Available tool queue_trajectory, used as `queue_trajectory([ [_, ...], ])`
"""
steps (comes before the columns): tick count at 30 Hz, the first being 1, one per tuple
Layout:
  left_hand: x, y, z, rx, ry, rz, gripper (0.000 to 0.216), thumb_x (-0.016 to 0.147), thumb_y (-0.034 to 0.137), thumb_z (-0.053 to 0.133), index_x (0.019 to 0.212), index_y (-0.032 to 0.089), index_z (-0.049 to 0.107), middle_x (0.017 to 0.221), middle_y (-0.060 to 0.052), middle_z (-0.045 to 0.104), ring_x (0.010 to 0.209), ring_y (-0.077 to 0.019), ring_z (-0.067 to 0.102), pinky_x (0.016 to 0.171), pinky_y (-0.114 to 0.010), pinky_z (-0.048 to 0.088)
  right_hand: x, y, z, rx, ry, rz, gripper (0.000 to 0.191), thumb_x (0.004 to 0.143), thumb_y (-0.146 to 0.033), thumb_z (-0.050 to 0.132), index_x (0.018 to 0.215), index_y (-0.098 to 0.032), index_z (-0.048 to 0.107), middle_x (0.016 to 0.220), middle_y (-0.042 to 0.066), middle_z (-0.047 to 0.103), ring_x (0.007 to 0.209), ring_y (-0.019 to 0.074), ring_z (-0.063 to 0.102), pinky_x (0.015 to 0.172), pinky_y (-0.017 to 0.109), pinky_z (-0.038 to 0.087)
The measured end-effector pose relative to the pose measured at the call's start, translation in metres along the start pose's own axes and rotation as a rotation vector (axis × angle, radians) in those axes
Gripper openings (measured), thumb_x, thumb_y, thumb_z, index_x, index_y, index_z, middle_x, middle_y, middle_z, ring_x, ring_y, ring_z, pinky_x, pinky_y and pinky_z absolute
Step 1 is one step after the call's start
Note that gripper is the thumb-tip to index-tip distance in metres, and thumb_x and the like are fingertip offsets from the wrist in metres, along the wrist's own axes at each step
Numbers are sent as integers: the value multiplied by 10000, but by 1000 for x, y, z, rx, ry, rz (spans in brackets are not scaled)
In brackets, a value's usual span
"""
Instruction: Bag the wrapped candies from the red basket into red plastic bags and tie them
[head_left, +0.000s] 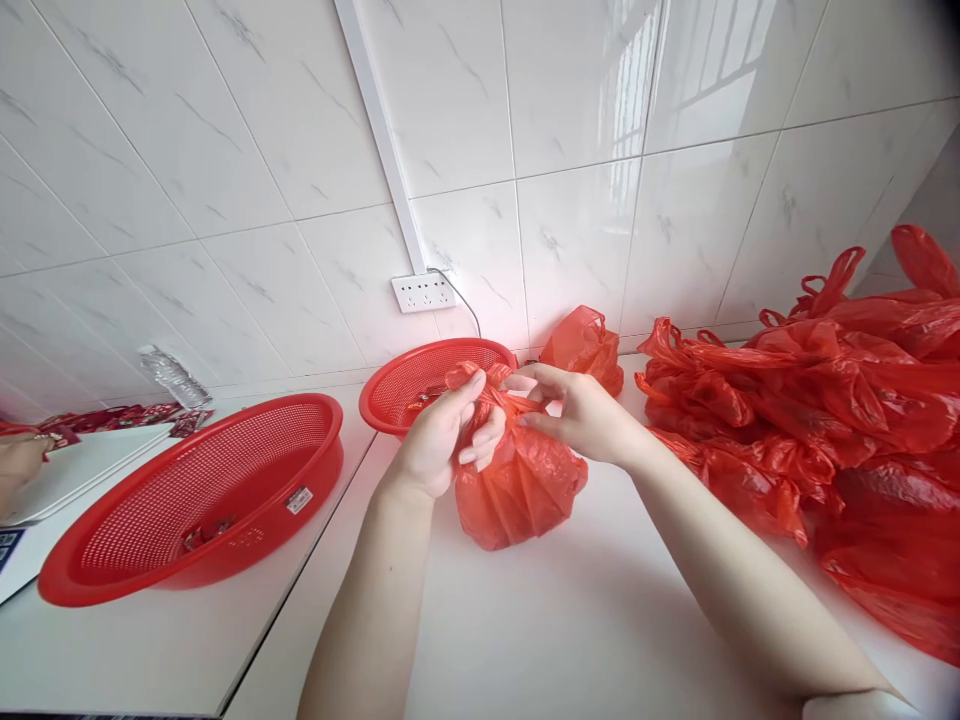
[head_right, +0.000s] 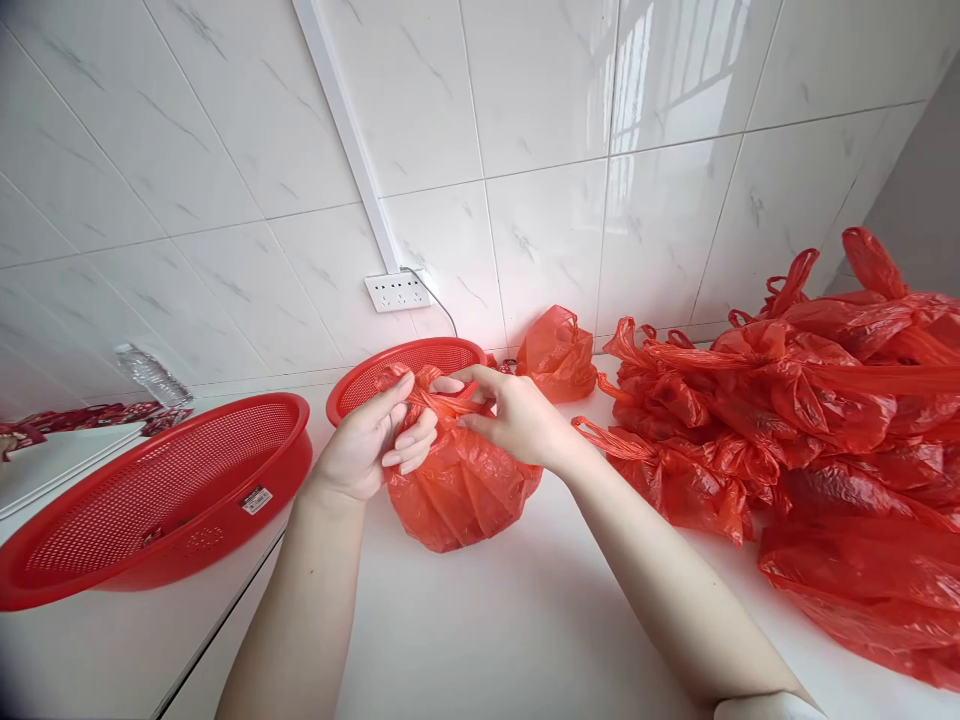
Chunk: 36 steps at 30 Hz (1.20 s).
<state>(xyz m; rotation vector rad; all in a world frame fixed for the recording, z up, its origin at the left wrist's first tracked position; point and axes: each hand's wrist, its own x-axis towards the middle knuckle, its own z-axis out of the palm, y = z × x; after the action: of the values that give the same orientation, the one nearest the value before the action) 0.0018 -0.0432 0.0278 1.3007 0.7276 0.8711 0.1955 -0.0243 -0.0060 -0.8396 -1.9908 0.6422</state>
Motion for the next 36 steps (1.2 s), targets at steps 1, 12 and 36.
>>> queue_trajectory([
  [1, 2, -1, 1, -1, -14, -9, 441, 941, 512, 439, 886, 147, 680, 468, 65, 355, 355, -46, 232, 393, -181, 336, 0, -1, -3, 17, -3, -23, 409, 817, -138, 587, 1209, -255, 596, 1017, 30, 685, 962, 200, 638, 891, 402, 506],
  [12, 11, -14, 7, 38, -82, -47, 422, 954, 492, 426, 895, 146, 660, 443, 53, 408, 373, -59, 281, 461, -199, 385, 3, -1, -5, 420, 142, -90, 243, 873, -233, 628, 1114, -205, 618, 954, 46, 667, 891, 165, 648, 862, 364, 533],
  [36, 13, -5, -11, -250, 171, 107, 409, 963, 435, 441, 1262, 206, 599, 739, -40, 685, 520, -106, 586, 560, -230, 493, -6, -13, -14, 407, -56, -11, 447, 802, -104, 561, 1214, -268, 506, 964, 15, 577, 722, 124, 552, 628, 287, 498],
])
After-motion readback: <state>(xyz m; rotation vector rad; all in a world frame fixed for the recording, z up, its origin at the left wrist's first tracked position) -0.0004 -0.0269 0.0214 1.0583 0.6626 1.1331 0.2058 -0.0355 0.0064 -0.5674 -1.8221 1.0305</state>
